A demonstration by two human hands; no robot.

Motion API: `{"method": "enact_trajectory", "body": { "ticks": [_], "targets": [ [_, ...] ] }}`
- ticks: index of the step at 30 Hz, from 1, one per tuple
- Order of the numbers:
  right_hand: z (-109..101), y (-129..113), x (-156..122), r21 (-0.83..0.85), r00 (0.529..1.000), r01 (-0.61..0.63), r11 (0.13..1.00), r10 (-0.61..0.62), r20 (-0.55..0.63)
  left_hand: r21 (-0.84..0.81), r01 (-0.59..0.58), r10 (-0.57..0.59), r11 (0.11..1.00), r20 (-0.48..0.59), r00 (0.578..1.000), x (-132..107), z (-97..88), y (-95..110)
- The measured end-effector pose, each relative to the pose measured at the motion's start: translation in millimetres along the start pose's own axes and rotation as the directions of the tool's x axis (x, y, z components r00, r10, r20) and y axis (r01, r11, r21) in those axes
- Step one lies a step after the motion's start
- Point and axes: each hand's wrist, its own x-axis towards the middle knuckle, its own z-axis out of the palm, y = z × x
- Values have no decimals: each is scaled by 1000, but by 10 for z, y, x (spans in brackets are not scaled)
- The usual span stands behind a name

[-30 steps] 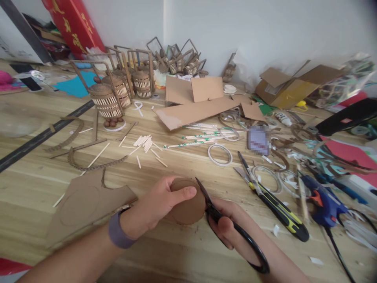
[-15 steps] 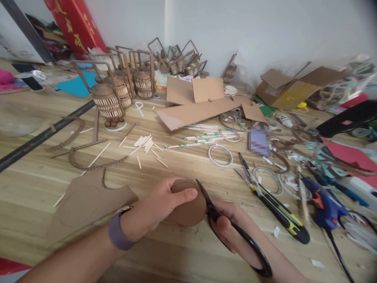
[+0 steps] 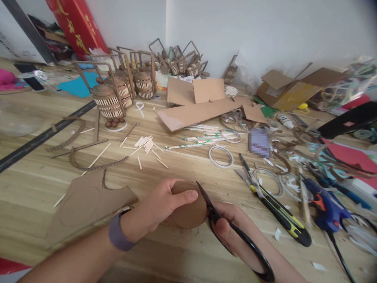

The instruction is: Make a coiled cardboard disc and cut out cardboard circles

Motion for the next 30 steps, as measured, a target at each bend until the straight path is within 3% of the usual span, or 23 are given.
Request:
{"method": "enact_trajectory", "body": {
  "ticks": [30],
  "targets": [
    [-20,-10,-9,-80,1000,-6,997,6,-4,1,26,-26,1000,9,1000,-21,7,42]
  ]
}}
